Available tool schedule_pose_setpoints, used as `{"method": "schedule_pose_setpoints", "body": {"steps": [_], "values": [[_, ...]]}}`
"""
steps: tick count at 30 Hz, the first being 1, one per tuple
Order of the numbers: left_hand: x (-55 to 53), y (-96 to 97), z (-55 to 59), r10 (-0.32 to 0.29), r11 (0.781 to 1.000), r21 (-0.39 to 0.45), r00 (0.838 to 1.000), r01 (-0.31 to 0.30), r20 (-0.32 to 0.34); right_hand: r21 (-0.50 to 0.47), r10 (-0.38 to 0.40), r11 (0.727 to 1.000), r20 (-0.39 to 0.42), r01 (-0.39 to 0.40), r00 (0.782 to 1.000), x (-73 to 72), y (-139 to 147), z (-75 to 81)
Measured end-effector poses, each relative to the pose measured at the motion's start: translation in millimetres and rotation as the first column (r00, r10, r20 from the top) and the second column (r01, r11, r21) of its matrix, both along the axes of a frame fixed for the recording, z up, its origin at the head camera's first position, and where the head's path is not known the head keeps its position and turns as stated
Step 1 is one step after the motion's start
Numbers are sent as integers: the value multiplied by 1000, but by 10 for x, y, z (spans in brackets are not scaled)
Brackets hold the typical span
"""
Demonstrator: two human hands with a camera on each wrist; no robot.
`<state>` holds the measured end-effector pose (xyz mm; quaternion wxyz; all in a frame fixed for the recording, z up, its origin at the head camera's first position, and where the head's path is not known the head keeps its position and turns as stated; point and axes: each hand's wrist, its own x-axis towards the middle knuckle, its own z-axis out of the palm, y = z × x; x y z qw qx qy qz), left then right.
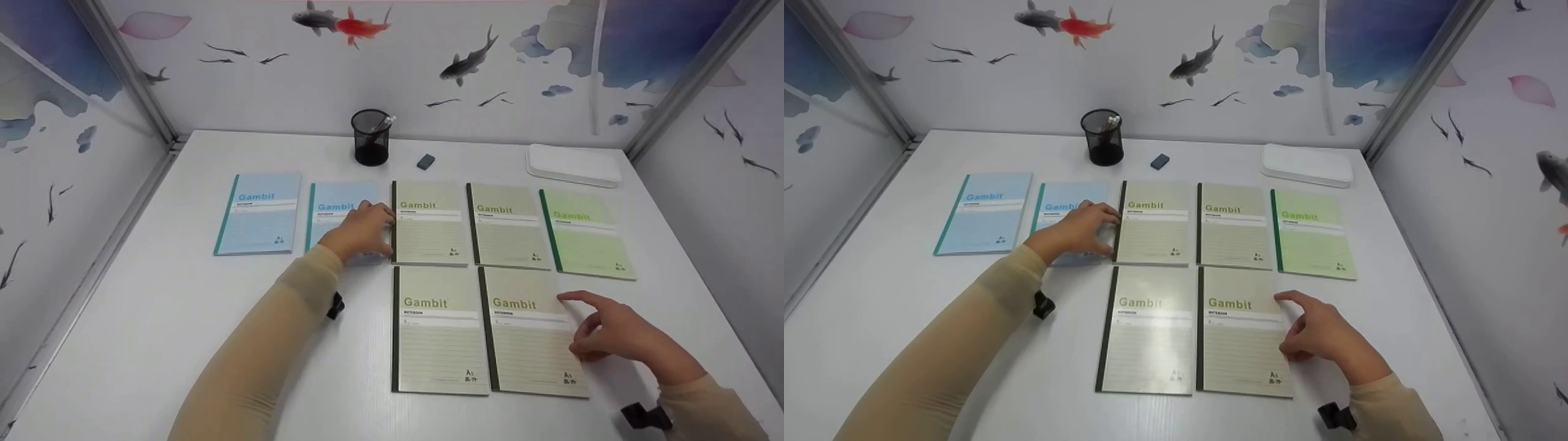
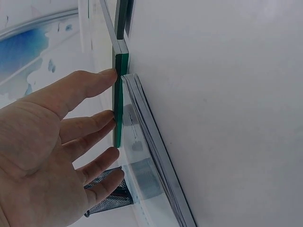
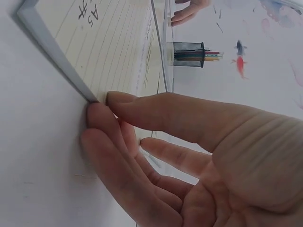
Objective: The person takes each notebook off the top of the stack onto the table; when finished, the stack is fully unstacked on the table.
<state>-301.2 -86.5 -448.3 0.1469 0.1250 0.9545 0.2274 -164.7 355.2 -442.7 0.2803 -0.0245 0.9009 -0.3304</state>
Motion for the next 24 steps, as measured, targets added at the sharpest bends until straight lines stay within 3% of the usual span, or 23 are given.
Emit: {"method": "schedule_pose_setpoints", "body": {"steps": [7,12,17,24], "values": [[26,17,21,0,1000,10,1000,0,14,41,35,999,-23,-34,999,-42,-39,77],[25,21,25,-23,1000,-12,1000,23,3,95,51,995,-144,-38,988,-123,-128,83],[-2,7,14,-72,995,-69,997,70,-31,80,78,995,-286,-57,955,-283,-316,69],[15,15,26,-14,999,-29,1000,14,14,48,82,997,-446,-68,891,-570,-645,23]]}}
